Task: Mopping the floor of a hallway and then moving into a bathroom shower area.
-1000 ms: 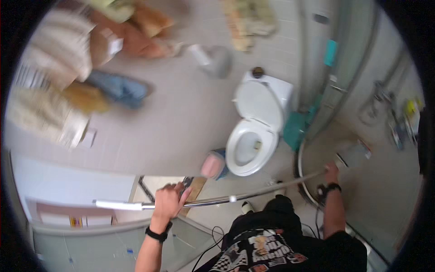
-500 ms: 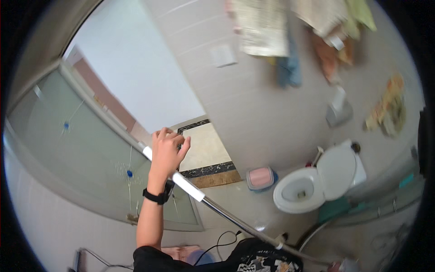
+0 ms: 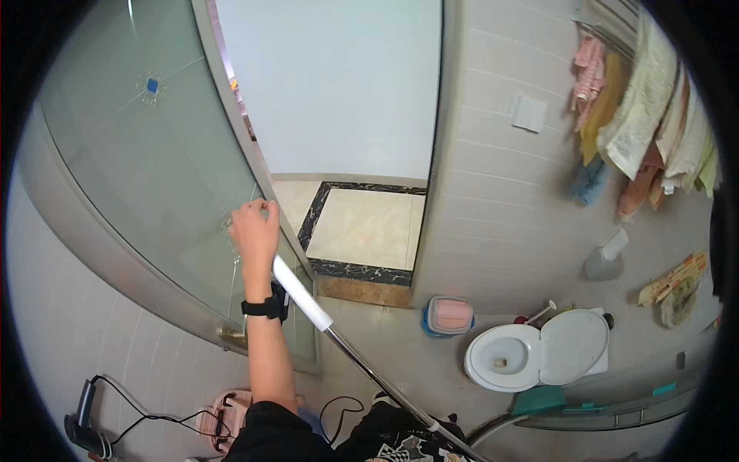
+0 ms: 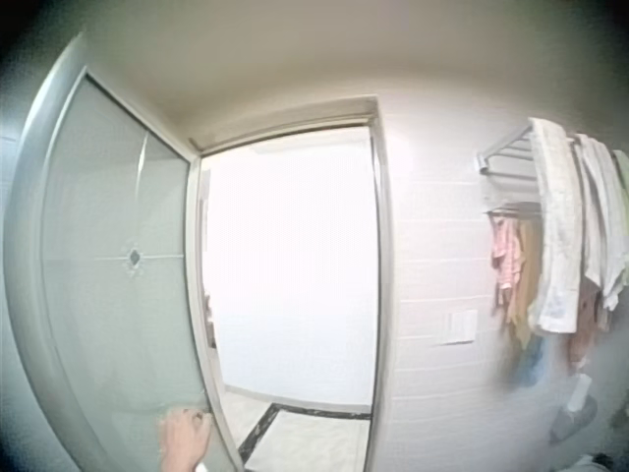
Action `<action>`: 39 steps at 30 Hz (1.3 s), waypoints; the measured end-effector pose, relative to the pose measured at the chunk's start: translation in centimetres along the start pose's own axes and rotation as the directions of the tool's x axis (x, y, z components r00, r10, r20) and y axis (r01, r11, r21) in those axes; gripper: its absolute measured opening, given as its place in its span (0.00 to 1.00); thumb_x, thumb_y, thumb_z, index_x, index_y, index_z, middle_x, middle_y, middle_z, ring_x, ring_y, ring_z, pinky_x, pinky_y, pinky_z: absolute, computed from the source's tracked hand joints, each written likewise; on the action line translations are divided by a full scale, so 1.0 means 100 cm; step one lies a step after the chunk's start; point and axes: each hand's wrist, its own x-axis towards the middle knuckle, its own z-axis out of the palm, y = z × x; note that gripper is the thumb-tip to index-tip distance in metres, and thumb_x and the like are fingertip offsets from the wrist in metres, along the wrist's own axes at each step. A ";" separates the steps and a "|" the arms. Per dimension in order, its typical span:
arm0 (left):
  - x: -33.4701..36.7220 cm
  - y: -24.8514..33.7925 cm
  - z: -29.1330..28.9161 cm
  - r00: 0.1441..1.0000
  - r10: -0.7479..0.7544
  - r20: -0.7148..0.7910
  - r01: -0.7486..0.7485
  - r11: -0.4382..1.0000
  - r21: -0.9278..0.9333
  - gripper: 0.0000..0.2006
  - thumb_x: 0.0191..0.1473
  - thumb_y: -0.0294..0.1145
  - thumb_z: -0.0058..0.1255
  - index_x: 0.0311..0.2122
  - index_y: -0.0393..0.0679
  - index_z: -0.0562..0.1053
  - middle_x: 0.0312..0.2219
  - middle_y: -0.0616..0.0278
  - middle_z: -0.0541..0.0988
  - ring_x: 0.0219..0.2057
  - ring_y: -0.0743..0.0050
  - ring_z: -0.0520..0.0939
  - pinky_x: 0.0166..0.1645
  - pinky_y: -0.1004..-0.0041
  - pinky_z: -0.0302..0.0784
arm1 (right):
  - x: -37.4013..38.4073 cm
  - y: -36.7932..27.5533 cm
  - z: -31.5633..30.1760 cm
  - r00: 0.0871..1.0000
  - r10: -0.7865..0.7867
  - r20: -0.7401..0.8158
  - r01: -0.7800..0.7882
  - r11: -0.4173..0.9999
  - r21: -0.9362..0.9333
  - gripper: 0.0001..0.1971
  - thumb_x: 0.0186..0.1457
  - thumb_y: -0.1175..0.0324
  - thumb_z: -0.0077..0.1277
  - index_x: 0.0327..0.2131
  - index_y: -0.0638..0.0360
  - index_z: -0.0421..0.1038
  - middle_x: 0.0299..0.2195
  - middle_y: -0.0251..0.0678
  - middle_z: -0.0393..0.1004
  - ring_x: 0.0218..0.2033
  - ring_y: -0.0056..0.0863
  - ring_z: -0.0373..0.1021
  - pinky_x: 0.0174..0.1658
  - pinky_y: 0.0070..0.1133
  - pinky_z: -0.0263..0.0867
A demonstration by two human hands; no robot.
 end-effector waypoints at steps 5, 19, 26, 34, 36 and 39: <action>0.006 -0.069 0.048 0.973 -0.158 0.168 0.184 0.970 -0.156 0.14 0.43 0.40 0.46 0.21 0.39 0.72 0.23 0.51 0.74 0.25 0.52 0.73 0.33 0.62 0.67 | -0.011 -0.033 0.023 0.997 -0.027 0.079 0.030 0.999 -0.036 0.19 0.50 0.61 0.43 0.43 0.62 0.58 0.43 0.45 0.61 0.43 0.35 0.60 0.42 0.23 0.58; 0.090 -0.037 0.158 0.891 -0.322 0.319 0.425 0.839 -0.339 0.20 0.43 0.43 0.41 0.18 0.33 0.71 0.13 0.44 0.70 0.19 0.46 0.74 0.30 0.61 0.68 | 0.031 -0.022 0.069 0.870 -0.066 0.489 0.026 0.996 0.090 0.18 0.50 0.54 0.42 0.34 0.60 0.66 0.33 0.44 0.68 0.34 0.34 0.66 0.33 0.23 0.63; 0.144 -0.027 0.255 0.917 -0.255 0.307 0.327 0.922 -0.209 0.21 0.43 0.44 0.42 0.18 0.31 0.71 0.14 0.41 0.71 0.22 0.44 0.74 0.34 0.62 0.68 | 0.059 -0.189 0.135 0.987 -0.026 0.159 0.098 0.881 -0.463 0.14 0.51 0.52 0.43 0.33 0.50 0.65 0.23 0.35 0.67 0.27 0.27 0.67 0.25 0.21 0.64; 0.232 -0.025 0.402 0.929 -0.186 0.320 0.229 0.968 -0.103 0.19 0.43 0.41 0.41 0.17 0.33 0.73 0.14 0.41 0.72 0.21 0.45 0.75 0.33 0.60 0.71 | 0.183 -0.492 0.183 0.928 -0.194 0.319 0.295 0.905 -0.307 0.14 0.50 0.52 0.43 0.34 0.50 0.66 0.24 0.36 0.67 0.29 0.27 0.67 0.27 0.22 0.64; 0.261 -0.031 0.431 0.922 -0.227 0.312 0.241 0.971 -0.005 0.18 0.42 0.40 0.41 0.17 0.34 0.73 0.16 0.41 0.73 0.22 0.45 0.76 0.34 0.60 0.71 | 0.207 -0.581 0.192 0.897 -0.274 0.347 0.370 0.895 -0.250 0.14 0.50 0.53 0.43 0.34 0.51 0.66 0.24 0.36 0.67 0.29 0.27 0.67 0.28 0.22 0.64; 0.299 -0.029 0.468 0.903 -0.218 0.371 0.224 0.974 0.028 0.18 0.42 0.40 0.41 0.17 0.34 0.73 0.17 0.41 0.73 0.22 0.45 0.76 0.33 0.59 0.71 | 0.230 -0.701 0.194 0.856 -0.371 0.360 0.447 0.881 -0.155 0.14 0.50 0.53 0.44 0.34 0.51 0.66 0.25 0.36 0.68 0.30 0.27 0.67 0.28 0.22 0.64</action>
